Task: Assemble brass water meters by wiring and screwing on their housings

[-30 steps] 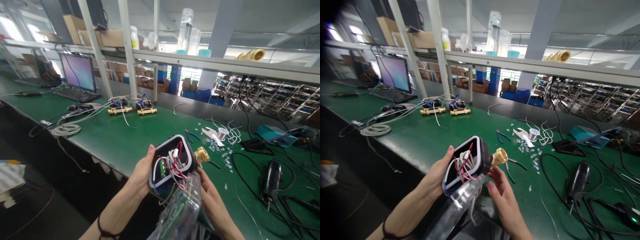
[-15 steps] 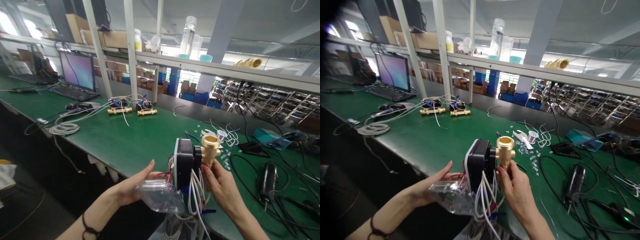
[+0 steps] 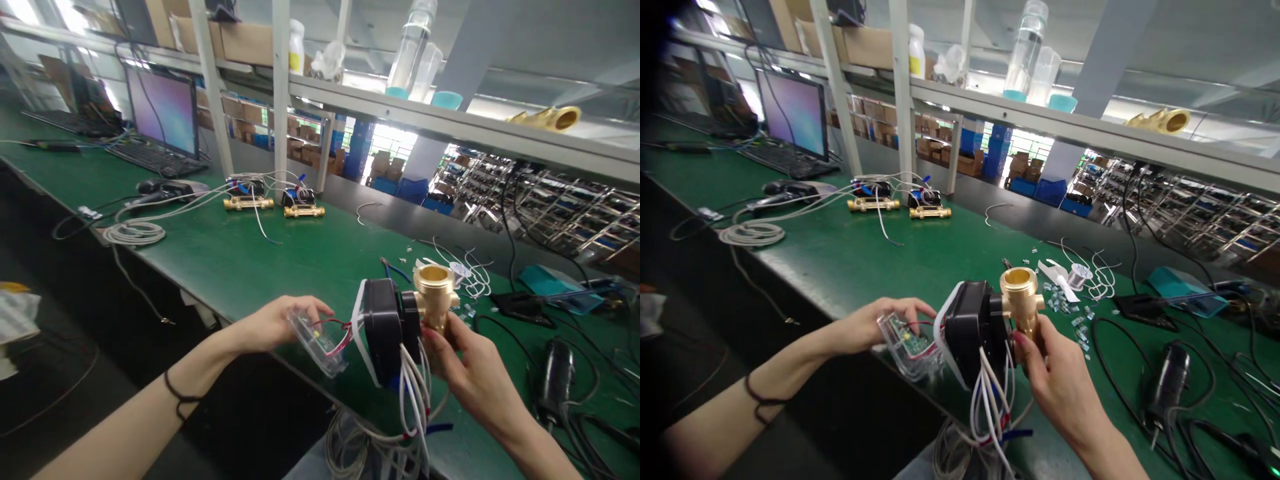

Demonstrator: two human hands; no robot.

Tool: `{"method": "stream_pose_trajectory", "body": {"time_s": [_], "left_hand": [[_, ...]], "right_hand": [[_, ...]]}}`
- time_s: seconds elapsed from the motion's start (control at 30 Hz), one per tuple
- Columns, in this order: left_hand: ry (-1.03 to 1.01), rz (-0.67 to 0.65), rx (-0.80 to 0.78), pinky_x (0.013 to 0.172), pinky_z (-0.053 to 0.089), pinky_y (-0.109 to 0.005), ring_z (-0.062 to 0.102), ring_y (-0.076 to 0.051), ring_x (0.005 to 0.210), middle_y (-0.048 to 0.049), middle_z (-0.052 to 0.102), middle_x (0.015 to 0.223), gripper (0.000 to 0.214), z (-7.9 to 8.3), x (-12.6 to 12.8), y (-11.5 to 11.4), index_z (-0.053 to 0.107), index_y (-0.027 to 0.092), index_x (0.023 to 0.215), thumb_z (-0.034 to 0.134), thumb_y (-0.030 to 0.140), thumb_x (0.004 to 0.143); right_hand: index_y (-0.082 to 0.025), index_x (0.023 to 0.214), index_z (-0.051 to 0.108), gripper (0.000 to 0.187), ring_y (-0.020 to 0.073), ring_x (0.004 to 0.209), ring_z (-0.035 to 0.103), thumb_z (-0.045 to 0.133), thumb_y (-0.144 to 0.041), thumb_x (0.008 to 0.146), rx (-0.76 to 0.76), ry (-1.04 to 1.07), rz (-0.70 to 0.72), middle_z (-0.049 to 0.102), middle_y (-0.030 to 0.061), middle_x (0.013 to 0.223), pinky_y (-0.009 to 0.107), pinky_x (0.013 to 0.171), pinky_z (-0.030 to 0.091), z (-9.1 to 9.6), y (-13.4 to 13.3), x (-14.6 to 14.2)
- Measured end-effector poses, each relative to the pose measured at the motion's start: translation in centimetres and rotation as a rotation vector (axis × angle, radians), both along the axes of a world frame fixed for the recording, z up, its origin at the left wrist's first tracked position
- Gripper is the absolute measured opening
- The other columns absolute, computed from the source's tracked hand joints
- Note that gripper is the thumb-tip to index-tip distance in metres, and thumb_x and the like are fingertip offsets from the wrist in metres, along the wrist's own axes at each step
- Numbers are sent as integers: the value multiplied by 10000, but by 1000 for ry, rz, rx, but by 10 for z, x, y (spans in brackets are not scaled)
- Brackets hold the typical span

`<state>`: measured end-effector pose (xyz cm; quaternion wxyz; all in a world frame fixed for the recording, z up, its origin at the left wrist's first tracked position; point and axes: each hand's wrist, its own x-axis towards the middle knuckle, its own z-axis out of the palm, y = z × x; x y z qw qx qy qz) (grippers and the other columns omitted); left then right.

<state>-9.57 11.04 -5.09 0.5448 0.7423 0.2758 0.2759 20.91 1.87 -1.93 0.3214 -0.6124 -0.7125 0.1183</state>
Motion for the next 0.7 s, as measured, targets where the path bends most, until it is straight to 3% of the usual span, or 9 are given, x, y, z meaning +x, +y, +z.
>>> {"method": "stream_pose_trajectory", "body": {"time_s": [0.13, 0.27, 0.43, 0.57, 0.7], "left_hand": [[-23, 2, 147, 966, 424, -401, 526, -279, 1172, -109, 426, 1407, 210, 0, 11, 44, 706, 170, 752, 624, 358, 798], [-70, 25, 141, 1041, 358, -432, 438, -294, 1276, -125, 438, 1404, 214, -19, 26, 75, 729, 175, 822, 689, 370, 744], [-108, 63, 78, 1040, 367, -431, 494, -257, 1236, -136, 444, 1409, 408, -45, 27, 78, 639, 181, 1145, 607, 410, 809], [-98, 129, 75, 1093, 299, -412, 417, -235, 1302, -97, 452, 1411, 370, -53, 15, 74, 636, 212, 1156, 615, 347, 812], [-113, 223, 65, 1082, 330, -409, 359, -248, 1339, -71, 380, 1464, 404, -51, -4, 76, 632, 224, 1155, 665, 293, 758]], "right_hand": [[-223, 873, 491, 156, 151, 604, 575, 416, -347, 930, 190, -248, 89, 619, 20, 746, 255, 537, 395, 2, 5, 1], [-191, 1023, 492, 133, 193, 711, 610, 443, -244, 910, 330, -620, 202, 644, 62, 864, 294, 607, 435, 4, 18, -3], [-173, 1038, 494, 181, 205, 718, 604, 510, -183, 858, 248, -863, 266, 644, 46, 853, 315, 618, 437, 1, 32, -16], [-180, 1002, 507, 153, 201, 736, 598, 508, -153, 851, 203, -915, 285, 637, 32, 842, 314, 629, 415, -4, 41, -23], [-167, 1034, 510, 228, 196, 720, 587, 501, -105, 815, 194, -962, 287, 630, 38, 841, 318, 618, 382, -7, 46, -28]]}}
